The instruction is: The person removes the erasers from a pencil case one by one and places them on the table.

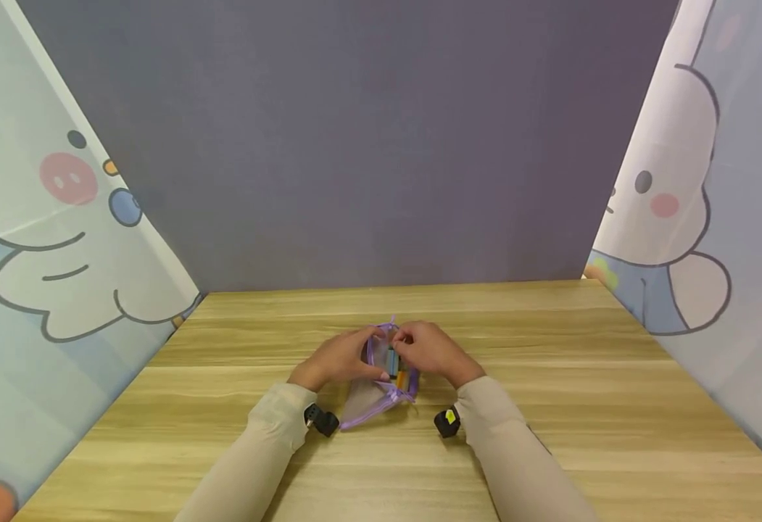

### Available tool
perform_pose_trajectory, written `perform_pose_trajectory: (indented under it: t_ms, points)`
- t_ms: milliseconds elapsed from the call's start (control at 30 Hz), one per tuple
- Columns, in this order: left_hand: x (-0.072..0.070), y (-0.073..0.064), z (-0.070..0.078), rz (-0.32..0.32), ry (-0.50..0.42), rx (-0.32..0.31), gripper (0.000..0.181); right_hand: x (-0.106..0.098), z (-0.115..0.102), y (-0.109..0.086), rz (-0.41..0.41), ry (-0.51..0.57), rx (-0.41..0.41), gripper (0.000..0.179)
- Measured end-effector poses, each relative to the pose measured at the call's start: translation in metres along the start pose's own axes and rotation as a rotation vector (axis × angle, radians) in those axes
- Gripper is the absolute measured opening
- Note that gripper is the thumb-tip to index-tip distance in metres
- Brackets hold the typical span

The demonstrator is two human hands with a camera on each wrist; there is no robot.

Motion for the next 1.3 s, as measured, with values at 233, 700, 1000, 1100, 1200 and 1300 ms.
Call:
perform_pose_trajectory:
  t_ms: [233, 700, 1000, 1100, 1200, 1300]
  points:
    - [0.0013, -0.001, -0.0025, -0.007, -0.033, 0.006, 0.075, -0.0002, -0.0005, 0.0013, 0.016, -0.04, -0.002, 0.019]
    - [0.001, -0.0021, -0.0065, 0.005, -0.072, 0.015, 0.07, 0.0067, 0.0004, 0.0055, 0.035, -0.064, 0.019, 0.017]
    - [-0.0012, -0.0019, -0.0059, 0.0, -0.067, 0.003, 0.071, 0.0071, -0.0019, 0.0074, 0.038, -0.079, 0.003, 0.025]
    - [-0.0013, -0.0017, -0.0065, -0.002, -0.064, -0.003, 0.071, 0.0072, -0.0019, 0.0078, 0.037, -0.087, 0.012, 0.026]
    - [-0.0005, -0.0014, -0.0079, -0.006, -0.07, -0.01, 0.071, 0.0076, -0.0011, 0.0084, 0.035, -0.1, 0.021, 0.027]
    - [0.0005, -0.0008, -0.0096, -0.007, -0.076, -0.014, 0.071, 0.0086, 0.0002, 0.0086, 0.029, -0.104, 0.023, 0.026]
Point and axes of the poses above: each hand's wrist, its own y-axis towards the middle knuckle, its own x-axis out of the palm, z = x × y, the point moved 10 cm from there along y, towards the middle knuckle, and after that the axes turned 13 degrees about -z, right-handed, at the moved point
